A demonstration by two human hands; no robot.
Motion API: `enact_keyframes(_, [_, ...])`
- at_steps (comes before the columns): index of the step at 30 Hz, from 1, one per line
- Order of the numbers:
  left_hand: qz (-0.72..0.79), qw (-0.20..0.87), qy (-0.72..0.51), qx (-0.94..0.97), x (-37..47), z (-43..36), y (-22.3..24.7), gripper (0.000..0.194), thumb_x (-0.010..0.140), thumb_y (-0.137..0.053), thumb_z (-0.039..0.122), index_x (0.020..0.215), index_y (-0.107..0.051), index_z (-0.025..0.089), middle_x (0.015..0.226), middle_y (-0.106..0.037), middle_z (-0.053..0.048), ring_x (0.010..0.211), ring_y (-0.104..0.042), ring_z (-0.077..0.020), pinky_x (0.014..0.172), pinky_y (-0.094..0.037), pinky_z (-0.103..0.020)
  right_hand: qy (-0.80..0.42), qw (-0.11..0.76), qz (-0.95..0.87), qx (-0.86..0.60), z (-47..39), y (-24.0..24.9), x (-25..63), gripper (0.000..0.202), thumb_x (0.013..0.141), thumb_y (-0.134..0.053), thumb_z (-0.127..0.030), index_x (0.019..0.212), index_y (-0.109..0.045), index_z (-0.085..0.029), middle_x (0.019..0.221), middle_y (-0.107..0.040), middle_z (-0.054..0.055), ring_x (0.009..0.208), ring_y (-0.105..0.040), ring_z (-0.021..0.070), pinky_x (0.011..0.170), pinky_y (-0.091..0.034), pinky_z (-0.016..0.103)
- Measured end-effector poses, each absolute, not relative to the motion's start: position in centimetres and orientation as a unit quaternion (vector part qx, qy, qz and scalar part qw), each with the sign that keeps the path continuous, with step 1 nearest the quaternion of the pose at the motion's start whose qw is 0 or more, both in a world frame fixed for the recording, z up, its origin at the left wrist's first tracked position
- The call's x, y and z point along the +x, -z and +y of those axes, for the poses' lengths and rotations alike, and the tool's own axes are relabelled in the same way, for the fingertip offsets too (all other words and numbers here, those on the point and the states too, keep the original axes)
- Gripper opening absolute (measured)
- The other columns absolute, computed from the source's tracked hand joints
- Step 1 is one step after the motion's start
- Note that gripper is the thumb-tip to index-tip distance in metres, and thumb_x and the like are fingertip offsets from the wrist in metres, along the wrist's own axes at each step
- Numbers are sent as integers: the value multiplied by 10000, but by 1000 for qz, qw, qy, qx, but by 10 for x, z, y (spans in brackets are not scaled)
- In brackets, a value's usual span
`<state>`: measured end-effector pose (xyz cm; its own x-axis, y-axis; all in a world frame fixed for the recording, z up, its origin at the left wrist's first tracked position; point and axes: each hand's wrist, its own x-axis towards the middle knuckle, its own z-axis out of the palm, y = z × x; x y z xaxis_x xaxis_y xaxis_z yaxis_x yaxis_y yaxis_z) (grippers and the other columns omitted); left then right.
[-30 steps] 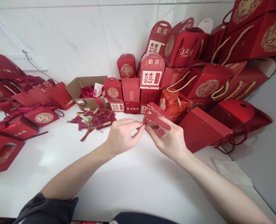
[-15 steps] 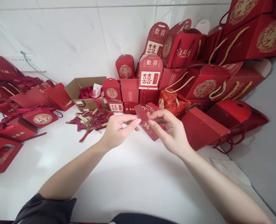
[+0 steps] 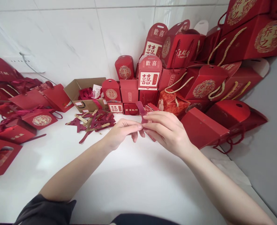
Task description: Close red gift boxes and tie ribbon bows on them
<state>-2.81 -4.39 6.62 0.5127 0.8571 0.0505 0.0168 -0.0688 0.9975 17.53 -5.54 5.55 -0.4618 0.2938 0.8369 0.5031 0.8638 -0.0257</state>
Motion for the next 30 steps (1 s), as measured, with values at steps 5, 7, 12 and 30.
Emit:
enact_keyframes(5, [378, 488, -364, 698, -25, -40, -59, 219, 844, -640, 343, 915, -722, 154, 802, -710, -62, 579, -596, -114, 546, -526, -252, 117, 502, -815, -265, -68, -78, 195, 240, 845, -677, -177, 1064, -665, -276, 1063, -721, 44, 994, -680, 237, 874, -563, 421])
enact_keyframes(7, [406, 422, -361, 726, -23, -36, -55, 280, 842, -636, 378, 1014, -689, 162, 855, -708, -60, 612, -613, -124, 569, -536, -261, 138, 542, -763, -325, -74, -86, 206, 220, 826, -706, -211, 1027, -694, -300, 988, -719, 50, 868, -695, 234, 749, -582, 393])
enact_keyframes(12, [425, 223, -354, 802, -6, -20, -54, 317, 902, -543, 384, 1162, -590, 210, 861, -668, -12, 651, -593, -115, 650, -493, -266, 24, 595, -675, -437, -83, -100, 225, 190, 828, -701, -247, 1012, -689, -293, 885, -736, 10, 781, -719, 224, 634, -598, 358])
enact_keyframes(30, [409, 140, -213, 876, -14, 2, -63, 308, 821, -448, 139, 1027, -668, 201, 1108, -613, -51, 973, -618, -180, 799, -494, -281, 16, 524, -728, -442, -69, -95, 227, 168, 860, -654, -206, 1017, -695, -251, 932, -760, -21, 870, -737, 179, 770, -617, 286])
